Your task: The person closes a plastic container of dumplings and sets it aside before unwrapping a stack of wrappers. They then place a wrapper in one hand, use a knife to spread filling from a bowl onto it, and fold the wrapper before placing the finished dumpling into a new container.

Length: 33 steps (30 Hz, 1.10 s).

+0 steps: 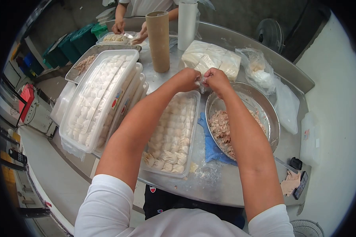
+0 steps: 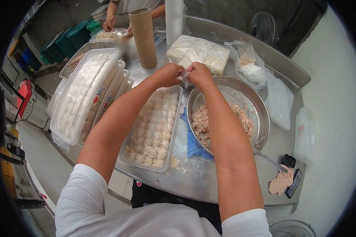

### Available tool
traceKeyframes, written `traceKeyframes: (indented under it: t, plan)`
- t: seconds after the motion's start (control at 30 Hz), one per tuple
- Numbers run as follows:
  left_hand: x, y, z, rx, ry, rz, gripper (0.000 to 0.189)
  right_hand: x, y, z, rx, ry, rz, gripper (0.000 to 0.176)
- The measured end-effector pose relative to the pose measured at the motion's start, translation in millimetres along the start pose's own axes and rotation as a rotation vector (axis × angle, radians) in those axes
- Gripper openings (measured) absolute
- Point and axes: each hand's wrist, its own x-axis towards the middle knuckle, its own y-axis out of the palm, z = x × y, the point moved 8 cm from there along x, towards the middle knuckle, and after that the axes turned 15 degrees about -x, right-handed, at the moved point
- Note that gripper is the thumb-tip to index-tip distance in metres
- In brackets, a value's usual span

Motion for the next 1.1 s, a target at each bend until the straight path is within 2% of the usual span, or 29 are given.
traceKeyframes:
  t: [0.07,0.23,0.33,0.4,0.43,0.5,0.6,0.73,0.8,0.87,0.9,0.93,0.97,1.03,1.1]
  plan:
    - [2.1,3.1,2.9,0.032,0.054,-0.016,0.027,-2.9,-3.3,5.6,-0.22,-0.055,-0.012,0.011]
    - [2.2,-0.9,-11.9,0.116,0.156,-0.032,0.023,-1.8,-3.6,3.9,-0.304,-0.149,-0.041,0.017]
    - [-1.0,-3.9,-3.1,-0.004,0.085,-0.068,0.023,-1.8,-4.8,3.1,-0.376,-0.164,-0.109,0.016]
    - [-8.1,-15.7,17.1,-0.298,-0.108,-0.264,0.026,1.0,-3.8,3.2,-0.427,-0.156,-0.159,0.015]
    - [-9.4,-19.2,16.4,-0.295,-0.115,-0.269,0.026,3.9,-3.3,-2.8,-0.342,-0.107,-0.154,0.013]
    - [-12.1,-2.6,29.9,-0.125,-0.357,0.004,0.037,3.5,-0.5,-8.9,-0.257,-0.058,-0.139,0.012]
    - [-8.2,6.9,35.7,-0.108,-0.261,0.01,0.047,2.8,0.1,-5.7,-0.173,-0.054,-0.108,0.013]
    - [-2.5,11.9,42.6,-0.097,-0.232,-0.02,0.053,-0.8,-5.9,8.6,-0.392,-0.167,-0.062,0.016]
    - [-3.3,22.2,50.2,-0.114,-0.338,0.116,0.052,-7.2,-4.1,22.0,-0.481,-0.214,-0.041,0.017]
    - [-0.4,20.4,50.4,-0.064,-0.341,0.127,0.051,-15.5,-4.4,46.6,-0.699,-0.37,-0.095,0.021]
    - [1.1,22.1,50.3,-0.01,-0.338,0.152,0.05,-15.6,-3.6,51.8,-0.704,-0.371,-0.094,0.021]
    - [1.5,22.1,50.9,-0.014,-0.335,0.151,0.05,-23.1,0.8,72.7,-0.7,-0.585,-0.154,0.021]
    - [0.4,17.2,51.4,-0.016,-0.32,0.085,0.047,-34.2,5.0,89.3,-0.686,-0.795,-0.214,0.021]
    - [-4.3,12.4,48.0,-0.017,-0.31,0.024,0.043,-28.9,13.6,87.9,-0.694,-0.763,-0.157,0.019]
    - [-10.3,0.6,50.0,-0.148,-0.394,-0.133,0.036,-21.0,18.8,90.8,-0.703,-0.746,-0.099,0.018]
